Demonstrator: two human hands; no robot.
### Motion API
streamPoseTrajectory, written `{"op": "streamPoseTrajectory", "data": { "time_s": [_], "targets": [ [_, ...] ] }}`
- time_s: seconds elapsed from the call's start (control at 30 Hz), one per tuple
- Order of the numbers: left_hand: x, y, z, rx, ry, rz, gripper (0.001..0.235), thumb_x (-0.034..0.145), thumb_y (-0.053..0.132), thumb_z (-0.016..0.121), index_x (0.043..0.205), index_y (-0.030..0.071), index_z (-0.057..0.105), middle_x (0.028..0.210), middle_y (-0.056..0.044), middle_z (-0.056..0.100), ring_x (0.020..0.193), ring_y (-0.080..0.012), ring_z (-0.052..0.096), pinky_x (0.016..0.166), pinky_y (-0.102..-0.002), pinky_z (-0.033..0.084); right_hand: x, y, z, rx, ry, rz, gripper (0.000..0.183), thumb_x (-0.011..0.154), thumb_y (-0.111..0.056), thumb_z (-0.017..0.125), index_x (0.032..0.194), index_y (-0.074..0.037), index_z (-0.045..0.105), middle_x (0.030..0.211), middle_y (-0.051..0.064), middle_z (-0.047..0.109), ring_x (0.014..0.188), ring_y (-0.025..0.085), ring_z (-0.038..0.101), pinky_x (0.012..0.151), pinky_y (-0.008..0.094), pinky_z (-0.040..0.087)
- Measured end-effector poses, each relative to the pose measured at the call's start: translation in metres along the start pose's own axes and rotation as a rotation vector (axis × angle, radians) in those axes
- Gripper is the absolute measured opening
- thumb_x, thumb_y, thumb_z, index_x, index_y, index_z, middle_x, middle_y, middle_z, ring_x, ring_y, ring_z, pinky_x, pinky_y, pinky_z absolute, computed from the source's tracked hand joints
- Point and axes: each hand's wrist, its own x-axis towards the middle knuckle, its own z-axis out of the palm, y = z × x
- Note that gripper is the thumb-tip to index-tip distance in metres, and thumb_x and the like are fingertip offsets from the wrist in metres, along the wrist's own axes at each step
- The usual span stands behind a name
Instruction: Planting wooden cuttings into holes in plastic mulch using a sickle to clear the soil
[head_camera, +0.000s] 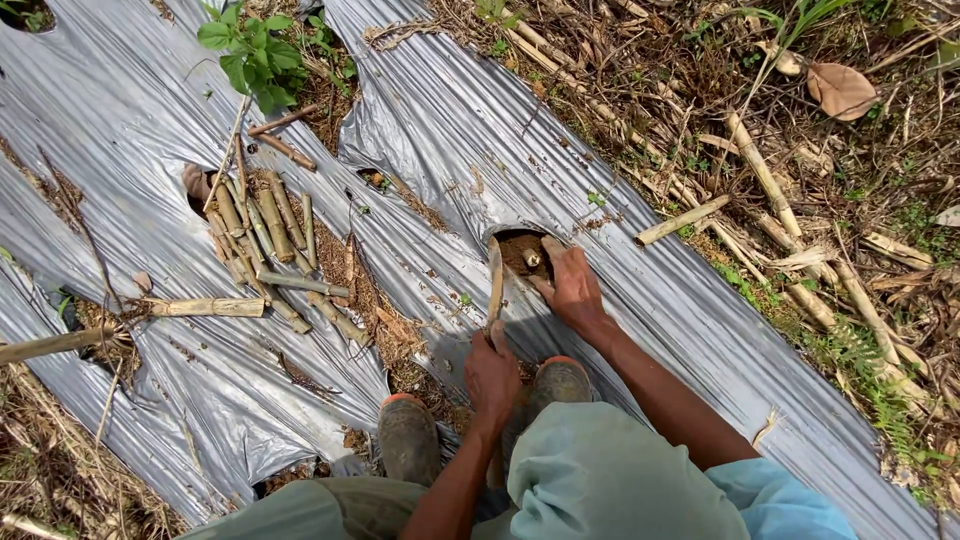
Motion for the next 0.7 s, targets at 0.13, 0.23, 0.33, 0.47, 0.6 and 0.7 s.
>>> {"op": "streamPoseTrajectory", "data": {
  "time_s": [0.13,0.23,0.33,0.47,0.6,0.7],
  "targets": [
    [-0.006,0.004,0.001,-0.013,0.008,-0.043,0.054,0.114,0.047,0.029,0.092,0.009,0.060,0.063,-0.014,0.060,0.045,-0.0247,0.052,0.048,-0.043,0.038,0.017,-0.040,-0.075,-0.089,0.003,0.063,0.091,0.074,-0.061,0.082,0.148,-0.016,0.054,0.106,0.004,0.071,0.115,0.019,0.061,0.092,0.033,0.056],
    [0.022,-0.014,0.016,-0.050,-0.009,-0.030,0.061,0.114,0.054,0.028,0.082,0.012,0.058,0.053,-0.007,0.054,0.039,-0.0178,0.043,0.044,-0.040,0.035,0.023,-0.044,-0.082,-0.047,-0.098,0.150,0.098,0.074,-0.062,0.086,0.152,-0.015,0.049,0.114,0.011,0.066,0.107,0.018,0.061,0.089,0.030,0.056],
    [0.061,-0.060,0.038,-0.170,-0.105,0.106,0.066,0.115,0.050,0.027,0.071,0.012,0.057,0.047,-0.008,0.050,0.035,-0.0172,0.038,0.039,-0.037,0.033,0.027,-0.044,-0.071,-0.055,-0.154,0.179,0.101,0.069,-0.066,0.085,0.150,-0.018,0.048,0.113,0.004,0.061,0.109,0.018,0.063,0.081,0.033,0.058],
    [0.047,-0.067,0.041,-0.318,-0.188,0.092,0.073,0.114,0.055,0.022,0.062,0.017,0.056,0.040,-0.004,0.052,0.030,-0.0124,0.039,0.035,-0.035,0.036,0.032,-0.062,-0.090,-0.079,-0.213,0.168,0.089,0.085,-0.063,0.075,0.150,-0.009,0.048,0.111,0.010,0.065,0.113,0.020,0.059,0.085,0.026,0.056],
    [0.016,-0.050,0.035,-0.138,-0.105,0.087,0.064,0.114,0.053,0.029,0.071,0.014,0.057,0.046,-0.006,0.048,0.035,-0.0121,0.032,0.039,-0.035,0.030,0.030,-0.057,-0.090,-0.059,-0.258,0.285,0.083,0.087,-0.057,0.077,0.144,-0.001,0.053,0.127,0.019,0.069,0.130,0.029,0.058,0.099,0.033,0.056],
    [0.025,-0.011,0.005,-0.061,-0.047,0.102,0.053,0.115,0.041,0.036,0.077,0.010,0.059,0.050,-0.006,0.051,0.037,-0.0153,0.037,0.041,-0.035,0.031,0.035,-0.067,-0.110,0.231,-0.241,0.300,0.086,0.090,-0.033,0.081,0.150,0.013,0.039,0.143,0.033,0.055,0.141,0.043,0.045,0.116,0.049,0.042]
  ]
}}
